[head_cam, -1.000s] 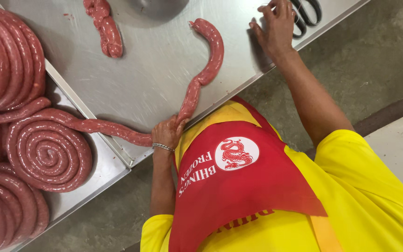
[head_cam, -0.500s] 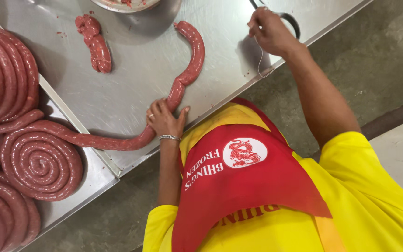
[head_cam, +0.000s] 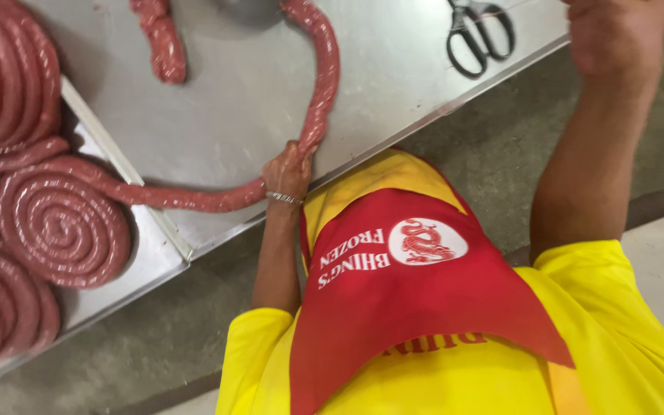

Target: The person ties off a long strand of sausage into individual links and cuts them apart using scissors at a stainless steel table.

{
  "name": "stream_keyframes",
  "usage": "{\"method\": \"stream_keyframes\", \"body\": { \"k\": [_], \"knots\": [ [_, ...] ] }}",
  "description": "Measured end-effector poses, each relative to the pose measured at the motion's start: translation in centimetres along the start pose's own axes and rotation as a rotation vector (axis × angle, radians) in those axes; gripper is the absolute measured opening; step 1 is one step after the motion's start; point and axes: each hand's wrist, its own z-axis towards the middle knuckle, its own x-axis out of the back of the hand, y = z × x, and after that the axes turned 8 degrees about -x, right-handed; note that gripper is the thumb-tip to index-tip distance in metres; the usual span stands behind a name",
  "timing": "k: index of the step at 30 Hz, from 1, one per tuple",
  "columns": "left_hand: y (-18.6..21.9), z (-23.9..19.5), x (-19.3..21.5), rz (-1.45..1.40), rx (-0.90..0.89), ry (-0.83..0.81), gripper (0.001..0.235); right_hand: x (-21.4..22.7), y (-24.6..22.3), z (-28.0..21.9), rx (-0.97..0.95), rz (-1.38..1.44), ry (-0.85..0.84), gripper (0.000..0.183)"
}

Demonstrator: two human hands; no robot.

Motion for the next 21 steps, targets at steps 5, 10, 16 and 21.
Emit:
{"method": "stream_keyframes", "body": {
  "k": [5, 10, 16, 21],
  "knots": [
    [0.9, -0.2, 0.9, -0.045, 0.025, 0.004, 0.016, 0.1, 2.1, -2.5, -0.256, 0.512, 0.167, 0.007],
    [4.1, 1.1, 1.8, 0.226, 0.034, 0.317, 0.07, -3.7, 0.1, -5.4, -0.273, 1.019, 0.214, 0.007],
    [4.2, 4.4, -2.8, 0.078, 0.024, 0.198, 0.038, -14.1, -1.3, -0.8, -0.467, 0.636, 0.133, 0.039],
    [3.6, 5.3, 0.0, -0.48, 0.176, -0.015, 0.039, -17.3, 1.6, 0.9, -0.346, -0.024, 0.061, 0.062]
  ]
}}
